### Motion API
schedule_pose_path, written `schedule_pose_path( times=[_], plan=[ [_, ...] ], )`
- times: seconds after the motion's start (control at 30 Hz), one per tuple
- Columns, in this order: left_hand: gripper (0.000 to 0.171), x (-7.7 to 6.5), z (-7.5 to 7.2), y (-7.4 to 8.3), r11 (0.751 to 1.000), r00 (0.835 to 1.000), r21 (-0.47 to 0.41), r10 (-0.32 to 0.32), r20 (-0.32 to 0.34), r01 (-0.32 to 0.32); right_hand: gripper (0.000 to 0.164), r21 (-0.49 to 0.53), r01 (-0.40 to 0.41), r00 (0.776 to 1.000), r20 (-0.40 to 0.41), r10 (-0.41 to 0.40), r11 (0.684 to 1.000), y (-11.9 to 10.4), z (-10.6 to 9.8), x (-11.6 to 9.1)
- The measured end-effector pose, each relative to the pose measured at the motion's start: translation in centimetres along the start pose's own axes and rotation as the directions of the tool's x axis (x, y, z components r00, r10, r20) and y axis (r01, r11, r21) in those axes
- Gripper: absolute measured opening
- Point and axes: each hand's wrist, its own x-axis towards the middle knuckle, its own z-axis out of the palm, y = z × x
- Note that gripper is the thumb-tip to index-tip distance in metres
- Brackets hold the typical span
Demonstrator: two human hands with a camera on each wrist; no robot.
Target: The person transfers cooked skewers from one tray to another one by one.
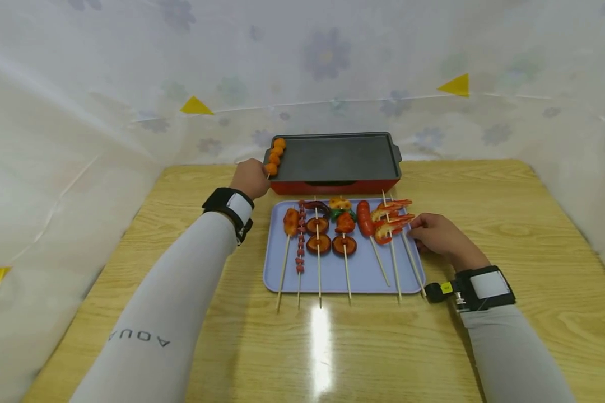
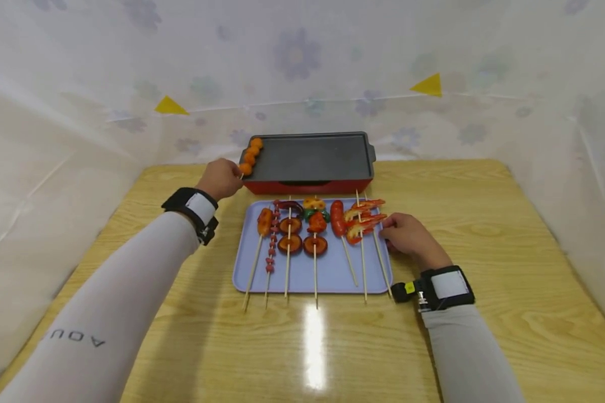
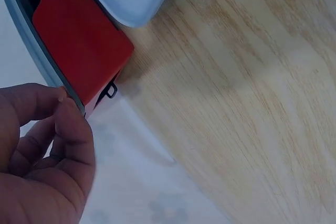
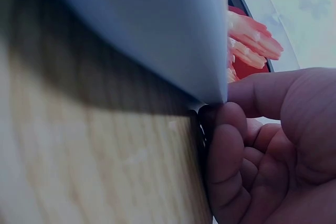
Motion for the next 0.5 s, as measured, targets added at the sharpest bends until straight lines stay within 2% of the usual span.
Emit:
schedule_pose_path(
  times=[0.3,0.5],
  plan=[
    [0.034,-0.47,0.32,0.08,0.998,0.998,-0.003,-0.067,0.015,0.067,0.025,-0.005,0.008,1.0,0.007,-0.008,1.0,0.1,0.06,0.05],
    [0.033,-0.35,0.62,0.23,0.997,0.997,-0.008,-0.076,0.024,0.076,0.025,-0.003,0.01,1.0,0.004,-0.01,1.0,0.07,0.02,-0.09]
  ],
)
